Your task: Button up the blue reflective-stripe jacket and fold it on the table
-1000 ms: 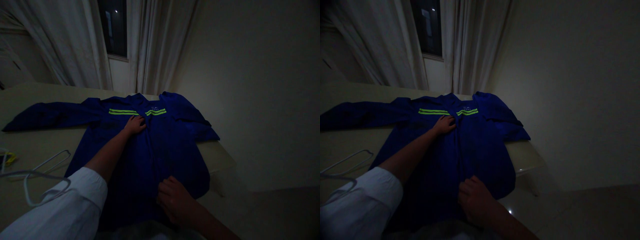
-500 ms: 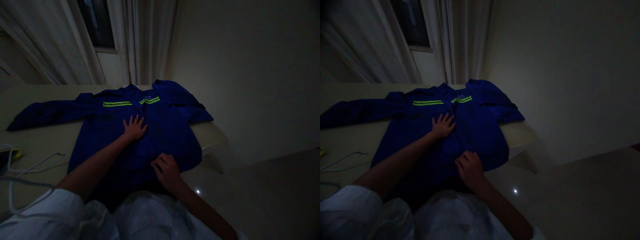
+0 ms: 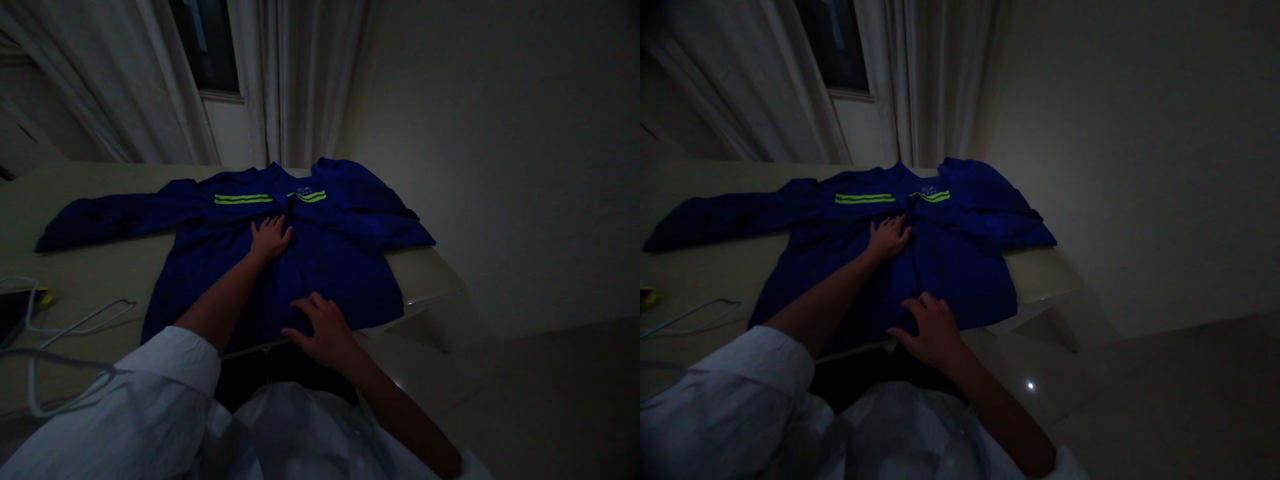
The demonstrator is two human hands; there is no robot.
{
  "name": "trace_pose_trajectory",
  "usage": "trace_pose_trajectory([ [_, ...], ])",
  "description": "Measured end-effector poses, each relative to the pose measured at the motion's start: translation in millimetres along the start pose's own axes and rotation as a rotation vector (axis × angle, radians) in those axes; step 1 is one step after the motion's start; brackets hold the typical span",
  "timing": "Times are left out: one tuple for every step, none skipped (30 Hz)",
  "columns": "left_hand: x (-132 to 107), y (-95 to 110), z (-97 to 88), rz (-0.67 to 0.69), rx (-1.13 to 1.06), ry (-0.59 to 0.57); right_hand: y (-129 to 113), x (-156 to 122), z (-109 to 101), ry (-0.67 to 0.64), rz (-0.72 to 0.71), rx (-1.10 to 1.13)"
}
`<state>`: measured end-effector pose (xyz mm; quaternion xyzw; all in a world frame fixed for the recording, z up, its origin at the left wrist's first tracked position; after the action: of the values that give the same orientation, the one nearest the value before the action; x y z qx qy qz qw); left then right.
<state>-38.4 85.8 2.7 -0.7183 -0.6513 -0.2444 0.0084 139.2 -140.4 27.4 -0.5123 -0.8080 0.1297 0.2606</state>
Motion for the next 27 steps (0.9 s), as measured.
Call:
trace_pose_trajectory([
  [-2,2,-3.2,-0.003,0.007,0.030,-3,-3,3,-0.008,0.000,-0.026],
  [-4,4,-6.9,-0.005,0.022,0.057,-5,-5,6,-0.007,0.005,-0.038],
  [-6,7,-11.0,-0.006,0.041,0.078,-6,-8,9,0.006,0.019,-0.031],
  [-8,10,-15.3,-0.006,0.060,0.089,-6,-10,11,0.030,0.044,-0.004],
  [-9,13,-19.6,-0.001,0.076,0.086,-5,-13,12,0.063,0.078,0.037],
  [-11,16,-24.2,0.008,0.088,0.073,-4,-15,12,0.093,0.113,0.081],
  [-13,20,-29.1,0.019,0.097,0.055,-3,-18,11,0.121,0.143,0.118],
  [-17,23,-34.6,0.027,0.105,0.036,-3,-20,10,0.142,0.165,0.140],
  [-23,27,-40.6,0.033,0.111,0.012,-2,-22,8,0.156,0.174,0.148],
  [-32,30,-47.0,0.038,0.117,-0.016,-3,-23,5,0.162,0.170,0.145],
  [-45,33,-53.6,0.045,0.126,-0.047,-4,-25,2,0.159,0.154,0.135],
  [-61,35,-60.2,0.058,0.136,-0.079,-5,-26,0,0.147,0.129,0.115],
  [-81,37,-66.5,0.083,0.145,-0.109,-7,-27,-1,0.134,0.105,0.082],
  [-102,39,-72.4,0.116,0.156,-0.123,-9,-28,-2,0.122,0.090,0.036],
  [-125,41,-77.5,0.158,0.162,-0.125,-10,-29,-2,0.117,0.084,-0.021],
  [-147,42,-81.4,0.193,0.164,-0.118,-12,-29,-1,0.119,0.085,-0.083],
  [-168,42,-83.6,0.212,0.164,-0.110,-14,-29,2,0.124,0.081,-0.140],
  [-186,41,-84.2,0.218,0.164,-0.103,-16,-30,5,0.127,0.067,-0.184],
  [-200,40,-83.4,0.214,0.166,-0.094,-18,-30,10,0.125,0.041,-0.213],
  [-211,39,-81.6,0.205,0.169,-0.083,-19,-30,14,0.120,0.009,-0.231],
  [-218,38,-79.4,0.200,0.172,-0.072,-19,-30,18,0.117,-0.022,-0.243],
  [-222,37,-77.3,0.199,0.174,-0.059,-18,-31,20,0.118,-0.043,-0.256],
  [-224,36,-75.5,0.203,0.174,-0.048,-15,-31,21,0.126,-0.049,-0.271],
  [-223,36,-74.3,0.207,0.172,-0.039,-12,-32,20,0.136,-0.045,-0.285],
  [-222,36,-73.7,0.209,0.171,-0.033,-8,-33,18,0.147,-0.034,-0.293],
  [-221,37,-73.7,0.208,0.168,-0.031,-4,-33,15,0.156,-0.020,-0.287],
  [-220,38,-74.0,0.207,0.166,-0.032,-2,-34,11,0.162,-0.005,-0.266],
])
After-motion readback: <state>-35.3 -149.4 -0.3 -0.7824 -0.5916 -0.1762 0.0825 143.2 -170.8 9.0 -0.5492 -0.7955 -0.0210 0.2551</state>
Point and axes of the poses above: each hand's wrist, its own x-axis towards the middle knuckle, its own z-axis out of the palm, y = z × x, the point moved 3 cm from there along x, towards the middle knuckle, and after that the axes turned 10 degrees about y, right-handed, at the moved point
